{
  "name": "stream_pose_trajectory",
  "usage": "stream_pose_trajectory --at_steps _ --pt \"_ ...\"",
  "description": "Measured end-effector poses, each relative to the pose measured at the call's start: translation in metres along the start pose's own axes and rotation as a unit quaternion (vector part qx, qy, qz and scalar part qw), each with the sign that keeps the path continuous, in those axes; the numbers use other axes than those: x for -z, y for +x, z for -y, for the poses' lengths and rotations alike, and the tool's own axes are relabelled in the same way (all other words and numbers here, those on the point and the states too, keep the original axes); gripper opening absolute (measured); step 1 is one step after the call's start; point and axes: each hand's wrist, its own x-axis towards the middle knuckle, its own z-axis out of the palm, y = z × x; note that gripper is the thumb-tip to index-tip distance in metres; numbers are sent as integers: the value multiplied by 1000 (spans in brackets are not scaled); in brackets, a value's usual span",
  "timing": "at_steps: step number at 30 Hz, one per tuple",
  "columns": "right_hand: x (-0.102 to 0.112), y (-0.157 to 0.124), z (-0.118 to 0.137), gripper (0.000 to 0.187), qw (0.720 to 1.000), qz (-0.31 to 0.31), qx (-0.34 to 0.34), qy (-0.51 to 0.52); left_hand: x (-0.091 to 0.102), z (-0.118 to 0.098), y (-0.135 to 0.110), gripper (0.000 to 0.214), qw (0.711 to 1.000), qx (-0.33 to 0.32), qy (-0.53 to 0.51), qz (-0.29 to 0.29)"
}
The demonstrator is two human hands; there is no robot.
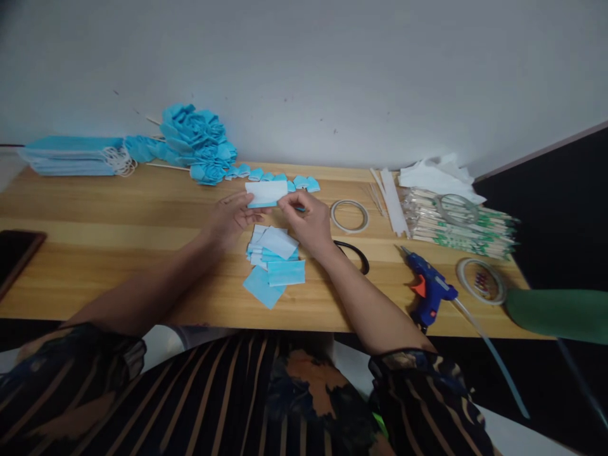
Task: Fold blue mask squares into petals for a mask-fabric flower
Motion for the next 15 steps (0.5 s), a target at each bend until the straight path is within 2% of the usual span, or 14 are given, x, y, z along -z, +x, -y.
stream_pose_trajectory --at_steps 7,15 --pt "-1 0 1 13 1000 -10 -12 7 0 6 -1 34 997 -47 54 19" --pt "-2 0 2 13 1000 -7 -17 -2 0 6 -2 24 993 -60 100 18"
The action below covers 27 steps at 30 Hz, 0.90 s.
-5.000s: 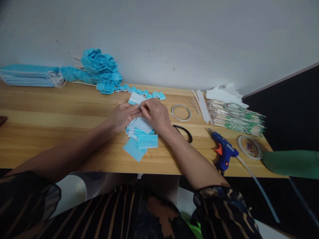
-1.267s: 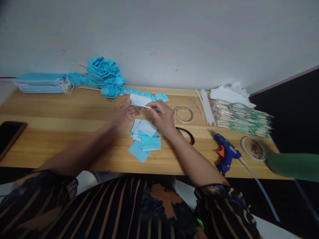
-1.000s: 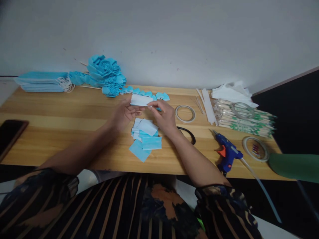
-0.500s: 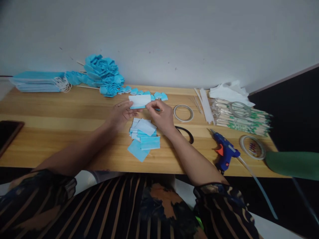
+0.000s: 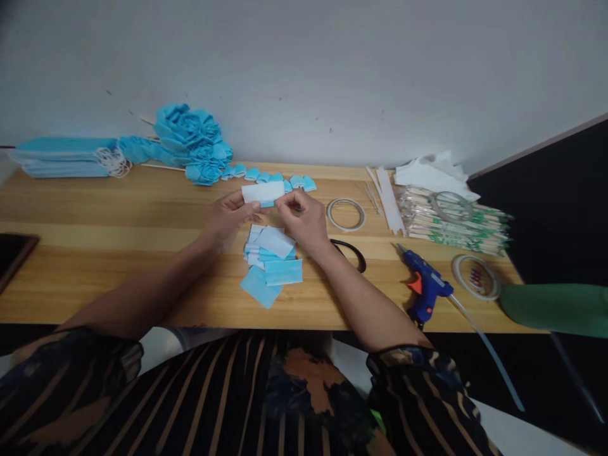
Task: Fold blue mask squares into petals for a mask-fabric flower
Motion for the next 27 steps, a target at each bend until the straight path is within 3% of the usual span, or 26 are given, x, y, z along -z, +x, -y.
stream_pose_trajectory --at_steps 10,14,16,21,27 --pt "-1 0 -6 11 999 28 2 20 -1 -4 -1 16 999 -17 20 -25" --pt "-3 0 -12 62 996 79 -5 52 -3 -5 -1 10 999 -24 25 -31" --pt "-4 0 -16 74 995 91 -1 31 -5 -4 -3 9 999 -22 34 -28" --pt "-3 1 -24 67 997 80 -1 -1 -7 -4 -5 10 998 -13 57 -7" --pt "-1 3 -28 66 993 109 -30 41 -3 -7 -3 13 998 -40 39 -34"
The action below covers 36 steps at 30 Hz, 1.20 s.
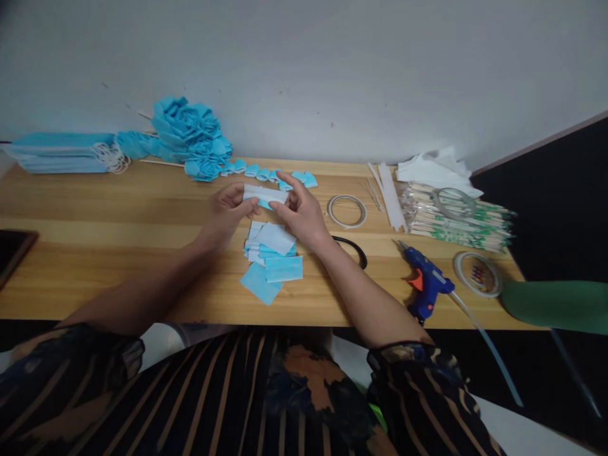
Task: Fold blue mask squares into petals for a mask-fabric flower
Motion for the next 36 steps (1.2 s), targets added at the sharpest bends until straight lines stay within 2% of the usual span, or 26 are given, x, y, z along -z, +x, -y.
stream_pose_trajectory --at_steps 3,5,6,9,12,17,20,22,24,26,28,30,33,36 --pt "-2 -1 0 69 1000 -9 -1 13 0 1 1 33 999 -14 -42 -13" --pt "-4 -1 1 69 1000 -19 1 22 -2 3 0 41 997 0 -79 6" --pt "-5 -2 1 69 999 -23 1 24 -4 5 0 38 996 15 -90 21" --pt "-7 -3 1 66 999 -34 -1 20 -6 11 -1 10 994 68 -73 48" --pt "-9 -4 1 61 999 -39 2 -1 -6 15 -1 23 996 78 -31 24" --pt "-5 -3 3 54 999 -28 21 -18 -1 8 4 13 993 73 -96 8" --pt "6 0 8 46 995 -60 56 -50 2 3 9 17 988 91 -123 -6" --pt "13 2 13 44 986 -74 110 -100 5 2 11 20 987 102 -124 -12" --pt "19 4 17 45 970 -51 178 -157 7 2 13 23 986 108 -123 -9" --pt "20 5 21 45 953 -2 228 -201 9 3 14 23 987 109 -120 5" --pt "18 6 23 41 942 42 244 -225 10 3 13 23 987 107 -113 25" --pt "16 6 23 33 940 60 241 -234 10 4 11 22 988 104 -100 49" --pt "15 6 20 20 939 47 241 -240 8 4 9 24 989 91 -75 86" --pt "15 6 13 19 931 21 267 -249 9 8 9 29 991 76 -58 99"
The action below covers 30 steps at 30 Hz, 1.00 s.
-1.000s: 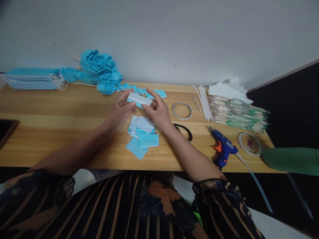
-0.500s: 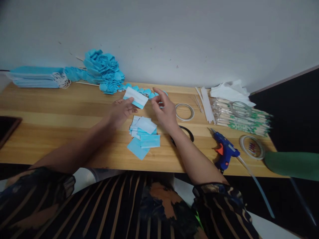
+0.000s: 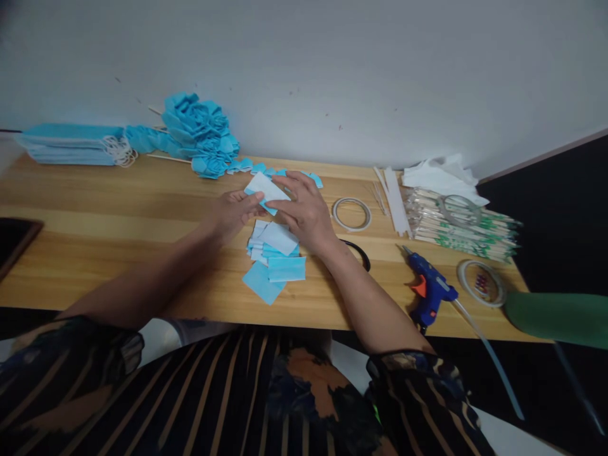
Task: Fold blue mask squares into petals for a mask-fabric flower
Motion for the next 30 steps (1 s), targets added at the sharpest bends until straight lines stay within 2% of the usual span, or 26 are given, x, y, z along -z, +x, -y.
stream_pose_trajectory --at_steps 5,10,14,20,23,30 --pt "-3 -4 -7 19 1000 -3 11 -10 3 6 3 32 997 13 61 -35" --pt "-4 -4 -2 15 998 -2 -37 44 2 6 -1 29 988 -3 130 -77" --pt "-6 -3 6 19 982 -31 -119 146 -2 4 -4 38 991 -9 128 -44" --pt "-11 -1 10 40 921 -43 -258 289 -5 4 -4 43 993 -2 112 -35" --pt "-12 -1 9 37 910 -48 -274 308 -5 4 -4 43 993 -6 117 -25" --pt "-13 -1 9 19 911 -56 -286 292 -3 6 -4 37 992 -18 126 -9"
